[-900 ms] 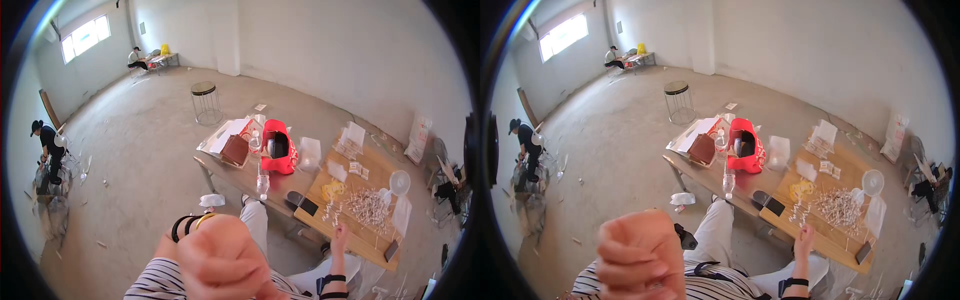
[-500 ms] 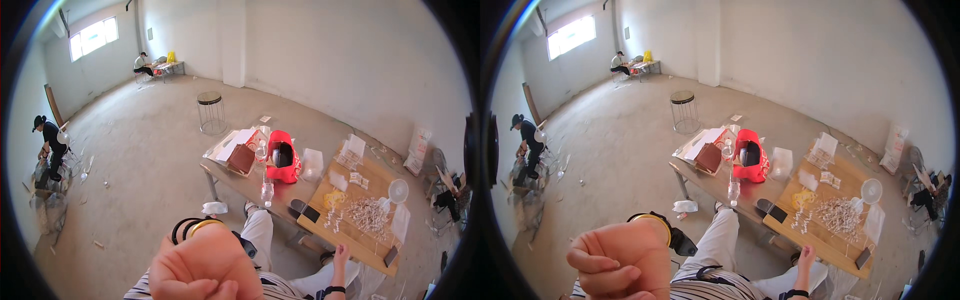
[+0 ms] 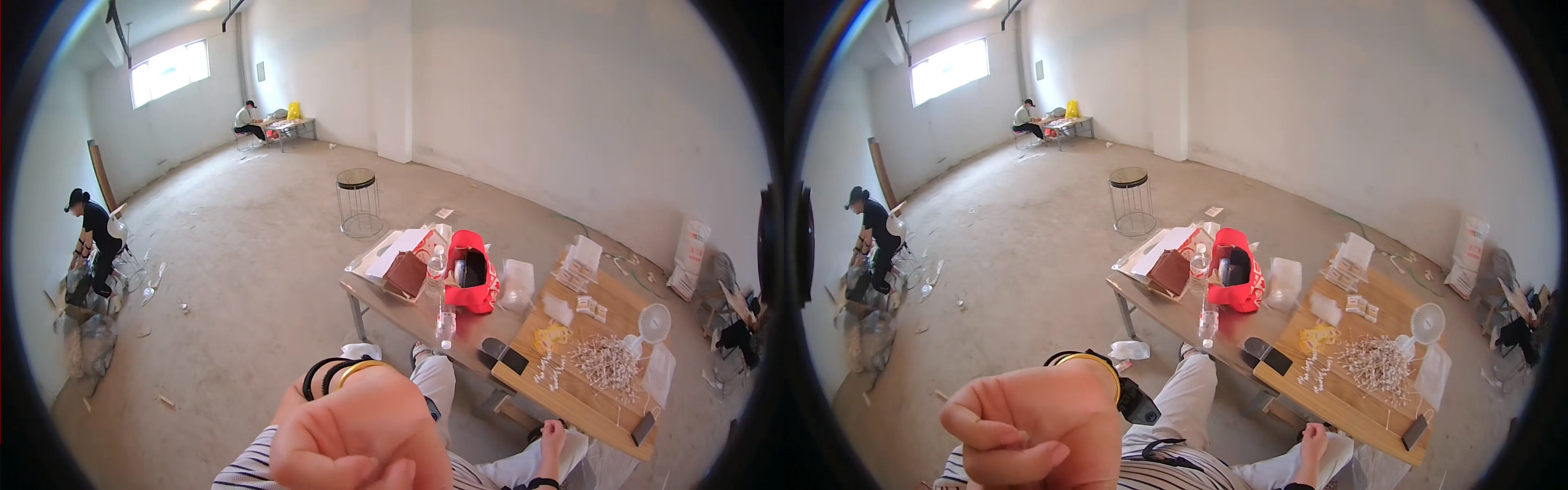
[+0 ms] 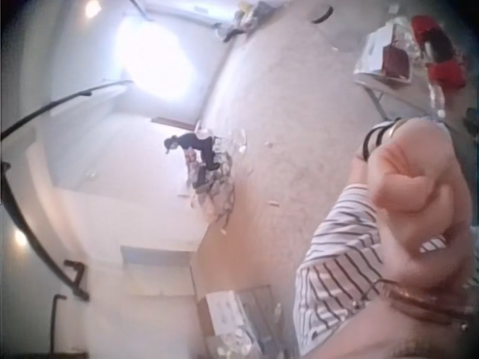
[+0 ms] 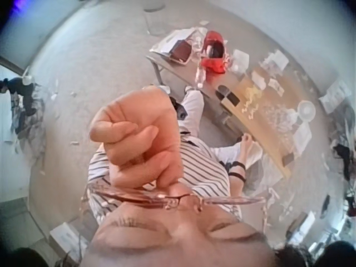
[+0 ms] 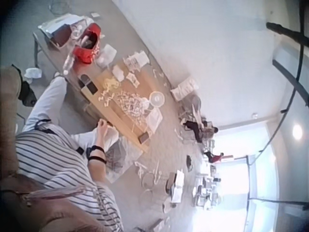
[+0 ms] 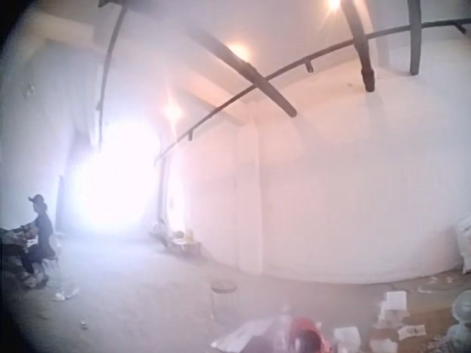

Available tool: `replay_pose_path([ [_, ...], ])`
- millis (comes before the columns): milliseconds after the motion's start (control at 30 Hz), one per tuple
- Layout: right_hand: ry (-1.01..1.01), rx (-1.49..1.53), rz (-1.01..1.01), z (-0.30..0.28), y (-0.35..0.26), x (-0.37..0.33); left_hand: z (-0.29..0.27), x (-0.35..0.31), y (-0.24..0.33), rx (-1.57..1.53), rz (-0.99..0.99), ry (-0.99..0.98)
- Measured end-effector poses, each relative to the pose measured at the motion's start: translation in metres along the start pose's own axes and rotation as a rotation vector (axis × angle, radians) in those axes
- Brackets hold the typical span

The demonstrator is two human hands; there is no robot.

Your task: Sorting and aligning cotton swabs on a table in a workshop.

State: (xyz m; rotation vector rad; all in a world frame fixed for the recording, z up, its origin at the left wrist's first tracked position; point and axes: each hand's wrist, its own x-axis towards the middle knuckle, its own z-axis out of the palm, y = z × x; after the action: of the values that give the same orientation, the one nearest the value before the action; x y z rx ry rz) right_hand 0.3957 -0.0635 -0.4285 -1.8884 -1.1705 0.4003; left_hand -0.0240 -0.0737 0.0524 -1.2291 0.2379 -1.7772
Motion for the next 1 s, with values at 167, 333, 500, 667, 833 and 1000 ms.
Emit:
replay_pose_path([
  [167, -0.022, 0.027, -0.033, -0.001, 0.008, 0.000, 0.000, 0.004, -0.002, -0.330, 0.040, -0.265],
  [333, 0.005, 0.048, 0.038, 0.007, -0.012, -0.002, 0.024, 0.012, 0.014, -0.261, 0.068, -0.286],
  [500, -0.022, 0.052, 0.034, 0.003, -0.012, -0.009, 0.043, 0.000, 0.007, -0.649, 0.176, -0.470],
  [667, -0.025, 0.015, 0.035, 0.003, -0.004, -0.009, 0.063, 0.005, 0.036, -0.616, 0.165, -0.399],
  [833, -0.005, 0.008, -0.028, -0.001, 0.004, -0.008, 0.059, 0.006, 0.051, -0.706, -0.062, -0.540],
  [1000, -0.053, 0.001, 0.027, -0.004, -0.014, -0.009, 0.047, 0.000, 0.028, -0.708, 0.121, -0.675],
])
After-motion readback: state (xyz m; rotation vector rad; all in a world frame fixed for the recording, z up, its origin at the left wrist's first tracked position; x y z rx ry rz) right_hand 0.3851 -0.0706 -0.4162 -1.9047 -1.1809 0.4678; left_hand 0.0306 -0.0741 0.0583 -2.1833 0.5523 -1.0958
